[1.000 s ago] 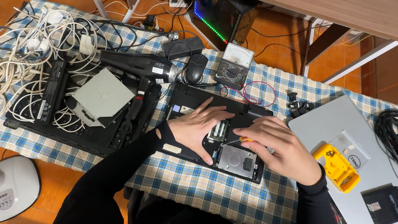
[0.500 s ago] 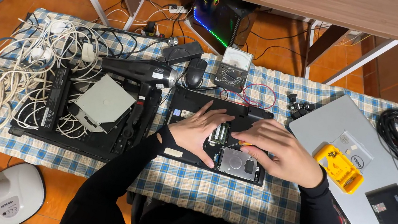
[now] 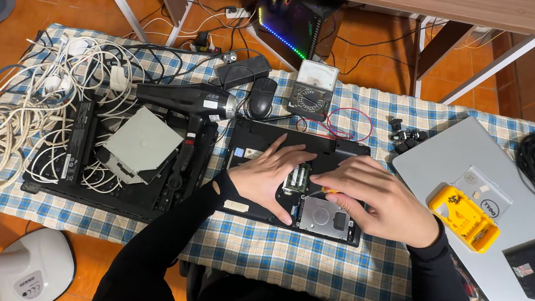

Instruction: The person unscrews and removes several screws from the bottom casing of a laptop using a screwdriver, removes a RAM module from its slot, and then picks up an optical drive unit.

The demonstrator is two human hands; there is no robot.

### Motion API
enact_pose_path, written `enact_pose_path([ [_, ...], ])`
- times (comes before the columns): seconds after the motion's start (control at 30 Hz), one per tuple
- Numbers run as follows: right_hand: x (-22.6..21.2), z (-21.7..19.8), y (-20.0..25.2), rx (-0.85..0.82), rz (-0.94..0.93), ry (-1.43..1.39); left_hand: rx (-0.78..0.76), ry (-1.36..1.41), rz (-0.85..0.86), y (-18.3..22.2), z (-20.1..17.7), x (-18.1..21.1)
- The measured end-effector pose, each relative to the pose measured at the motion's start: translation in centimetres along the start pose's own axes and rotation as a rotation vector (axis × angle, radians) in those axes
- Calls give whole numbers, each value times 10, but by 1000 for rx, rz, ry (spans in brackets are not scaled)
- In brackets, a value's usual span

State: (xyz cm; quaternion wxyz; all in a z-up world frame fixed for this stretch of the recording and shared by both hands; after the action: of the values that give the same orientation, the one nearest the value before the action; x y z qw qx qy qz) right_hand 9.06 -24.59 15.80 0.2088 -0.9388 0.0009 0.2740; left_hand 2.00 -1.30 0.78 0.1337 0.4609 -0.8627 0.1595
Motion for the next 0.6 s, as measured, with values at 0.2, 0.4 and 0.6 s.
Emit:
enact_pose_path([
  [0.2,5,1,1,8,-5,-11,-9,16,-13,0,1,-1],
  [0.4,6,3,2,35,-13,-11,-20,15,-23,0,3,-1],
  [0.6,5,3,1,46,0,-24,-30,25,-26,-1,2,-1],
])
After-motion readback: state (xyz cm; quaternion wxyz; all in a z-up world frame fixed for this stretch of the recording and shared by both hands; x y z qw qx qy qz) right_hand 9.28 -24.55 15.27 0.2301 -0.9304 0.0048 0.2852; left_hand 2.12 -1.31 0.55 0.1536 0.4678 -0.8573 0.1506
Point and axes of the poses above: each hand's wrist, its own y-axis away from the middle knuckle, its own z-axis out of the palm, x = y × z, the point moved 2 cm from there along -y, towards the middle knuckle, and after that the axes turned 3 degrees about -x, right-handed, at the moved point
